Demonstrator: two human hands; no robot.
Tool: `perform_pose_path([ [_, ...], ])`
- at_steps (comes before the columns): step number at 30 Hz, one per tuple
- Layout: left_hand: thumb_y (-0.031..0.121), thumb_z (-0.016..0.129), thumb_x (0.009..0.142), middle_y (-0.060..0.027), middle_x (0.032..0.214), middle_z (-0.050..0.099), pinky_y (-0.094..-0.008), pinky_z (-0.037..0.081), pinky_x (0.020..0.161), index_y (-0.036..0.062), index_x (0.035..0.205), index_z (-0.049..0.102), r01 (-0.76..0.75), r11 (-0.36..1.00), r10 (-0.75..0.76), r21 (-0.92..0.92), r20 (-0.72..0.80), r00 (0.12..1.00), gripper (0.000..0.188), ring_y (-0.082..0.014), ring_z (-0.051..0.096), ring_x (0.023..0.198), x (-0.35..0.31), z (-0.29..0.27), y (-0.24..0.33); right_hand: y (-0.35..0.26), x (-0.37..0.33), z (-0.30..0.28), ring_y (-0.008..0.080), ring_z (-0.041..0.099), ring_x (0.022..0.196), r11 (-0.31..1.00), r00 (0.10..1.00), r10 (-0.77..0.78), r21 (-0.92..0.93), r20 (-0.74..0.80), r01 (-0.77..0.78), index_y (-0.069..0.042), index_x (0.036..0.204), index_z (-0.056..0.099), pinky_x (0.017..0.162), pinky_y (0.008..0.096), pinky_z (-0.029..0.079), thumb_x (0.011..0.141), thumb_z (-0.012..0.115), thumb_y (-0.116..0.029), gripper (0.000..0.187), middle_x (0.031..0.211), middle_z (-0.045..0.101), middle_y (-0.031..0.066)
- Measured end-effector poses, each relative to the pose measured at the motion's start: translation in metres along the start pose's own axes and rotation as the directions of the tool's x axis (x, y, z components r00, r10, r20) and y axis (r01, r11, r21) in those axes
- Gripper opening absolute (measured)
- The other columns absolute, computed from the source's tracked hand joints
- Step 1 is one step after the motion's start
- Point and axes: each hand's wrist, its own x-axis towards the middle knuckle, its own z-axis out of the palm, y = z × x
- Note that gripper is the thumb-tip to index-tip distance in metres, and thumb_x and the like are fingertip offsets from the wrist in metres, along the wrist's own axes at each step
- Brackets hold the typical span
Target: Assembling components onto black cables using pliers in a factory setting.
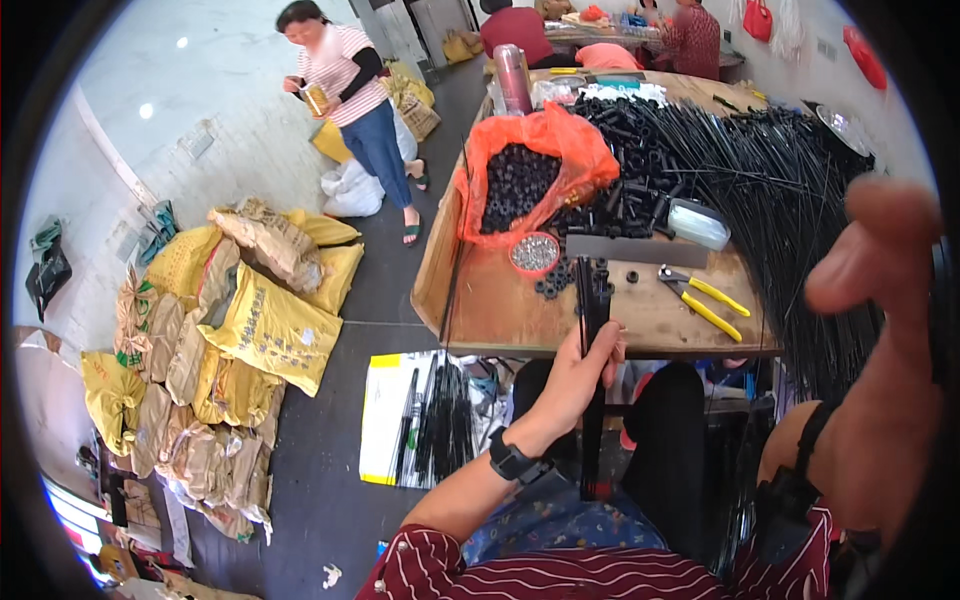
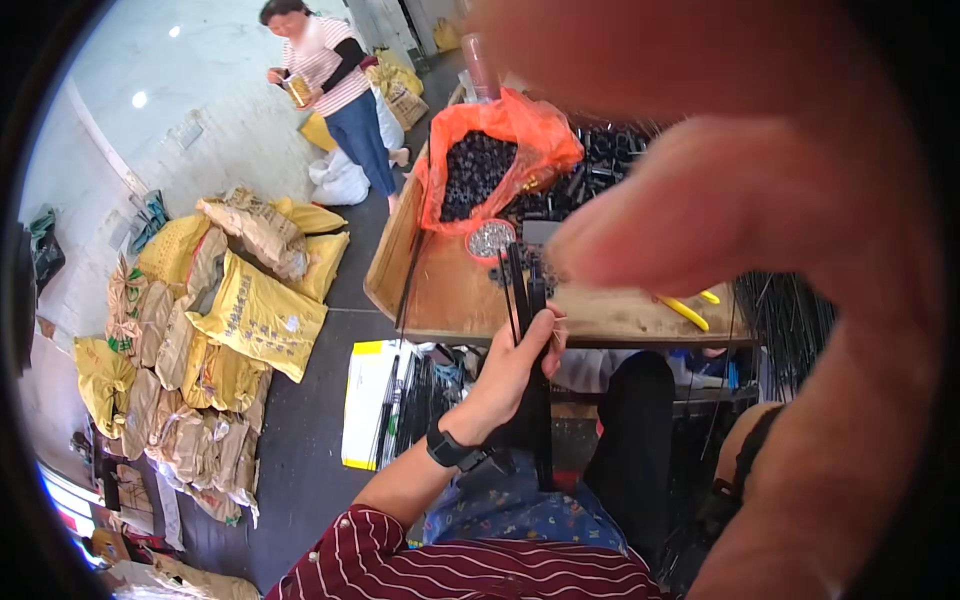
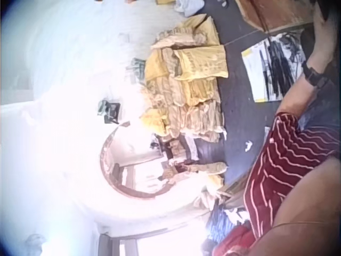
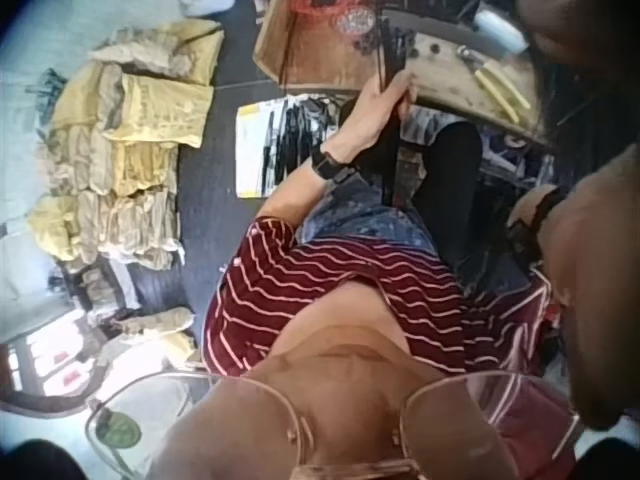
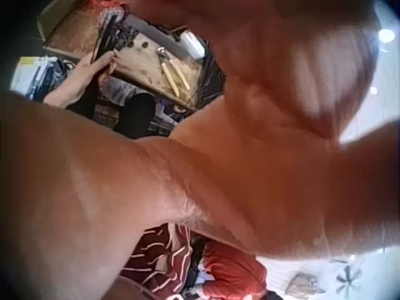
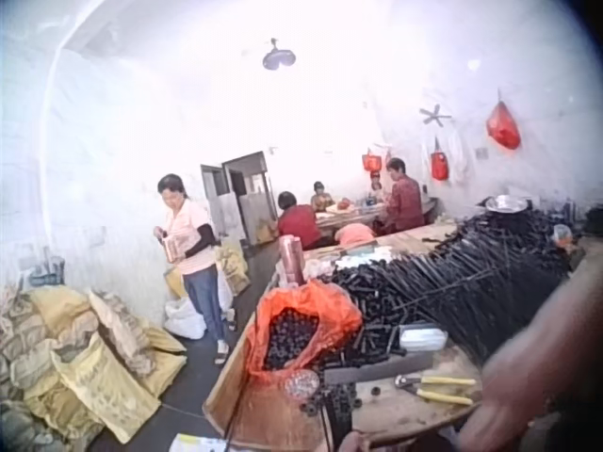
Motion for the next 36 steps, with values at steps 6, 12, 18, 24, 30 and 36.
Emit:
perform_pose_path([
  [6, 0.029, 0.051, 0.1, 0.0028, 0.076, 0.051, -0.0198, 0.035, 0.054, 0.0073, 0.095, 0.053, 0.017, 0.999, -0.017, -0.043, 0.003, 1.0, 0.022, -0.0034, 0.044, 0.06, 0.005, 0.003, 0.0, 0.011, 0.006, -0.004, 0.0158, 0.051, 0.067, 1.0, 1.0, 0.011, -0.029, -0.029, -0.012, 0.002, 0.086, 0.059, 0.061, 0.027, 0.042, 0.092, 0.053, -0.016, 0.02, 0.078, 0.055, 0.0079],
  [12, 0.025, 0.051, 0.1, -0.0029, 0.082, 0.055, -0.0235, 0.041, 0.059, 0.0052, 0.109, 0.052, 0.042, 0.999, -0.042, -0.024, -0.002, 0.999, 0.021, -0.0088, 0.05, 0.063, -0.023, -0.001, -0.004, 0.008, 0.023, -0.03, 0.0162, 0.052, 0.068, 0.998, 0.995, 0.036, -0.047, -0.098, -0.041, 0.002, 0.086, 0.059, 0.062, 0.0273, 0.042, 0.092, 0.053, -0.017, 0.02, 0.079, 0.055, 0.0081],
  [18, 0.026, 0.05, 0.1, 0.0005, 0.079, 0.053, -0.0215, 0.038, 0.057, 0.0047, 0.108, 0.052, 0.015, 1.0, -0.015, 0.008, -0.007, 1.0, 0.023, -0.0064, 0.046, 0.062, -0.011, -0.006, -0.005, 0.029, 0.026, -0.034, 0.0167, 0.052, 0.069, 0.99, 0.987, 0.129, -0.043, -0.1, -0.134, 0.002, 0.087, 0.059, 0.062, 0.0276, 0.043, 0.092, 0.053, -0.017, 0.02, 0.079, 0.056, 0.0084],
  [24, 0.027, 0.048, 0.101, 0.0026, 0.077, 0.046, -0.02, 0.034, 0.056, 0.0065, 0.107, 0.05, -0.004, 1.0, 0.004, -0.022, 0.002, 1.0, 0.022, -0.0046, 0.042, 0.061, 0.0, 0.001, -0.007, 0.059, -0.01, -0.021, 0.0171, 0.053, 0.069, 0.95, 0.956, 0.29, -0.116, -0.029, -0.292, 0.002, 0.088, 0.059, 0.063, 0.0279, 0.043, 0.092, 0.054, -0.017, 0.021, 0.08, 0.056, 0.0086],
  [30, 0.032, 0.05, 0.1, 0.0038, 0.075, 0.048, -0.0191, 0.035, 0.054, 0.0081, 0.098, 0.051, -0.007, 1.0, 0.008, -0.014, 0.068, 0.998, 0.024, -0.0024, 0.042, 0.059, -0.004, 0.011, 0.002, 0.038, -0.012, -0.017, 0.0175, 0.054, 0.07, 0.927, 0.946, 0.324, -0.193, -0.014, -0.32, 0.002, 0.089, 0.06, 0.063, 0.0283, 0.044, 0.092, 0.054, -0.017, 0.021, 0.08, 0.057, 0.0088],
  [36, 0.031, 0.049, 0.1, 0.0051, 0.074, 0.048, -0.0195, 0.035, 0.05, 0.0087, 0.103, 0.05, 0.003, 1.0, -0.002, -0.021, 0.009, 1.0, 0.023, -0.0018, 0.041, 0.057, -0.004, 0.01, -0.004, 0.04, -0.019, -0.021, 0.0179, 0.054, 0.071, 0.929, 0.944, 0.33, -0.182, 0.022, -0.321, 0.002, 0.09, 0.06, 0.064, 0.0286, 0.044, 0.092, 0.054, -0.018, 0.021, 0.081, 0.057, 0.009],
])
